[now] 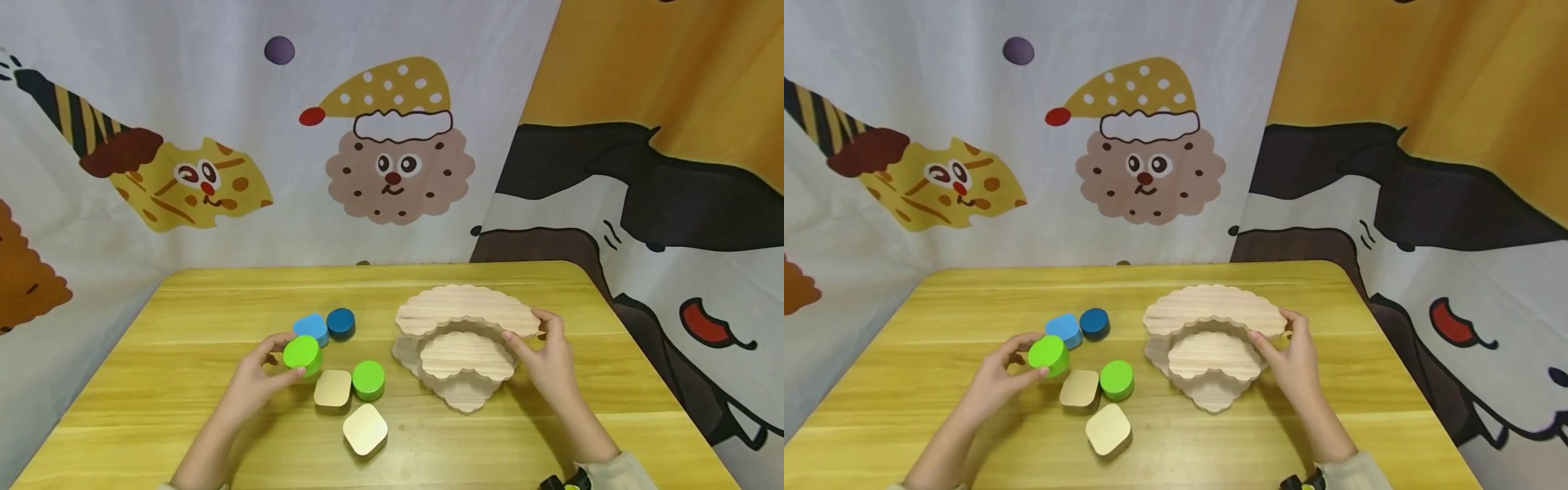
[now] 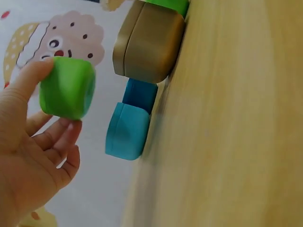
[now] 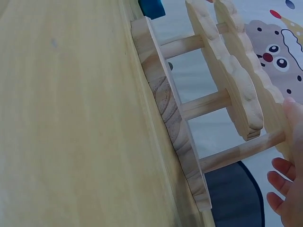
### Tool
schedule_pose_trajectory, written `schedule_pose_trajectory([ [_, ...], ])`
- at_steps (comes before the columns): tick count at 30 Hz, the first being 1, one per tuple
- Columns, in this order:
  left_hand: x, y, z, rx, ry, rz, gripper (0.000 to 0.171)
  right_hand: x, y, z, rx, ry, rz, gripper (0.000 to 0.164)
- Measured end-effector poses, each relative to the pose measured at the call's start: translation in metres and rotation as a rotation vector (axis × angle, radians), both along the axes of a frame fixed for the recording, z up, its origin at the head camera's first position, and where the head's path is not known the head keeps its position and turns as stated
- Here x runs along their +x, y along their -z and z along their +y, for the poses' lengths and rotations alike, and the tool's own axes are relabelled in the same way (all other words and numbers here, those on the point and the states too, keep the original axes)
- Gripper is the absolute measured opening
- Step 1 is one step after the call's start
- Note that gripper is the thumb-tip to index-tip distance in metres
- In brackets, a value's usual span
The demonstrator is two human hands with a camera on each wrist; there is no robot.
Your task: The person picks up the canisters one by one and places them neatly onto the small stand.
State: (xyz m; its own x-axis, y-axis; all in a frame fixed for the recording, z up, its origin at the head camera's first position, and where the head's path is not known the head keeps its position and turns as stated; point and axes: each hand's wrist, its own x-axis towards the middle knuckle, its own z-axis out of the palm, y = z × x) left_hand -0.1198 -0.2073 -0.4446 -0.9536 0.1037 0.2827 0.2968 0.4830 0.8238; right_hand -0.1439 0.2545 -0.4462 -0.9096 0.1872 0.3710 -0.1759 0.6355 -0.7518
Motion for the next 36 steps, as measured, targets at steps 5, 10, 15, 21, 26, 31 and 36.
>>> schedule_pose_trajectory([
  [5,-0.001,-0.013,0.010,-0.026,0.022,0.028,0.056,0.002,-0.001,-0.001,-0.003,-0.003,-0.023,0.068],
  [10,-0.004,-0.030,0.023,-0.019,0.066,0.043,0.057,0.003,-0.001,-0.001,-0.015,-0.012,-0.034,0.069],
  [15,-0.008,-0.049,0.039,-0.002,0.106,0.042,0.054,0.003,-0.001,0.000,-0.017,-0.006,-0.030,0.069],
  [21,-0.011,-0.072,0.063,0.015,0.132,0.016,0.052,0.003,-0.001,0.001,-0.013,-0.001,-0.022,0.069],
  [26,-0.015,-0.086,0.082,0.027,0.165,0.016,0.054,0.001,-0.002,0.001,-0.003,-0.003,-0.030,0.070],
  [31,-0.021,-0.096,0.102,0.025,0.223,0.087,0.055,0.000,-0.001,0.000,-0.001,-0.002,-0.036,0.070],
  [36,-0.027,-0.103,0.124,0.013,0.272,0.127,0.056,0.000,0.000,0.000,-0.005,0.000,-0.027,0.069],
])
